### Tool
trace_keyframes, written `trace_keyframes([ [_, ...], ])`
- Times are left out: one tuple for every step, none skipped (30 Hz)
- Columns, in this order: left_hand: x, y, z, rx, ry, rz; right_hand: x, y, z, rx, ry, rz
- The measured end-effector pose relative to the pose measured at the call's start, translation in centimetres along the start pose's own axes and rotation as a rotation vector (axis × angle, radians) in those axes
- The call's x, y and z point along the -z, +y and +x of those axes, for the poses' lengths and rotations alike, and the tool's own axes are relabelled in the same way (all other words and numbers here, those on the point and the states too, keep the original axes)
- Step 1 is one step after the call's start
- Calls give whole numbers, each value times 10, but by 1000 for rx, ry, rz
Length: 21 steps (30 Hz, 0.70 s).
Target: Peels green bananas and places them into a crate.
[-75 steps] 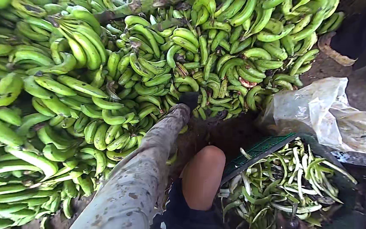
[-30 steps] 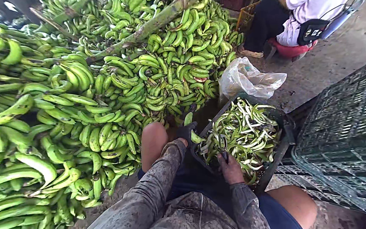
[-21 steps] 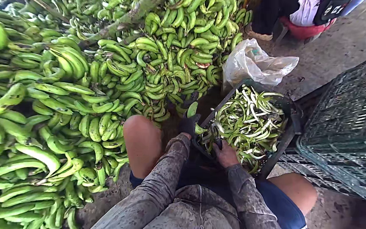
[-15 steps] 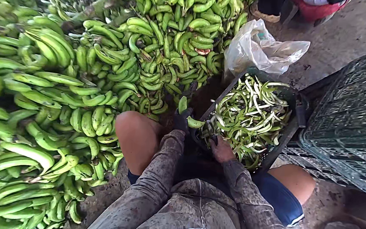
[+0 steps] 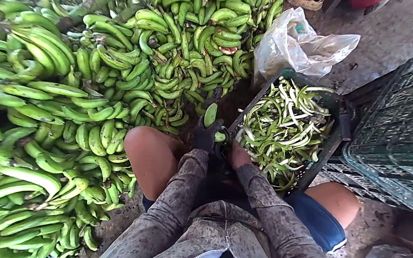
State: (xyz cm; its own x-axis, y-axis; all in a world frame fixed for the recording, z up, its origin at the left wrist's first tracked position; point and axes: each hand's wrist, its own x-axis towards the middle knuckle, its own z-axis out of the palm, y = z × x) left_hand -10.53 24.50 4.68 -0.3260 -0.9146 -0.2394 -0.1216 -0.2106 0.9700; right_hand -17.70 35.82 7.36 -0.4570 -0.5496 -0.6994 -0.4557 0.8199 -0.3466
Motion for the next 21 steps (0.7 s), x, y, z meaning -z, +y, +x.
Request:
trace_keyframes([
  [0,7,-6,-78,3,-8,0,2,1,18,-5,5],
  [-2,18,-10,-125,19,-55,-1,6,0,42,0,26],
  [-3,30,-12,-142,47,-97,-1,12,-1,70,3,60],
  [-3,41,-13,-133,56,-124,1,20,-5,107,9,124],
  [-2,52,-13,-82,20,-142,5,30,-9,153,40,230],
  [0,60,-13,-30,-60,-180,9,40,-14,191,91,350],
  [1,63,-15,33,-155,-227,15,52,-18,217,130,457],
  [3,65,-17,110,-268,-240,20,64,-24,252,179,530],
  [2,63,-18,191,-378,-246,26,75,-29,307,243,591],
  [-1,60,-18,266,-485,-253,29,86,-33,375,306,644],
  [-7,58,-21,347,-553,-288,33,95,-36,432,344,680],
  [-14,54,-23,407,-608,-335,35,103,-38,464,364,706],
  [-21,49,-26,456,-650,-370,35,111,-38,464,375,710],
  [-28,45,-29,494,-668,-381,33,118,-37,444,383,697],
  [-34,41,-30,509,-675,-372,30,124,-35,423,387,669],
  [-40,37,-31,517,-669,-343,27,130,-35,410,378,633],
  [-46,33,-31,509,-636,-289,21,136,-35,422,378,601],
  [-50,30,-29,482,-598,-223,16,138,-37,454,380,574],
  [-53,28,-28,439,-564,-136,12,138,-39,496,383,538],
  [-56,28,-27,387,-549,-39,10,136,-40,520,369,492],
  [-61,29,-28,345,-542,48,11,133,-40,516,339,433],
])
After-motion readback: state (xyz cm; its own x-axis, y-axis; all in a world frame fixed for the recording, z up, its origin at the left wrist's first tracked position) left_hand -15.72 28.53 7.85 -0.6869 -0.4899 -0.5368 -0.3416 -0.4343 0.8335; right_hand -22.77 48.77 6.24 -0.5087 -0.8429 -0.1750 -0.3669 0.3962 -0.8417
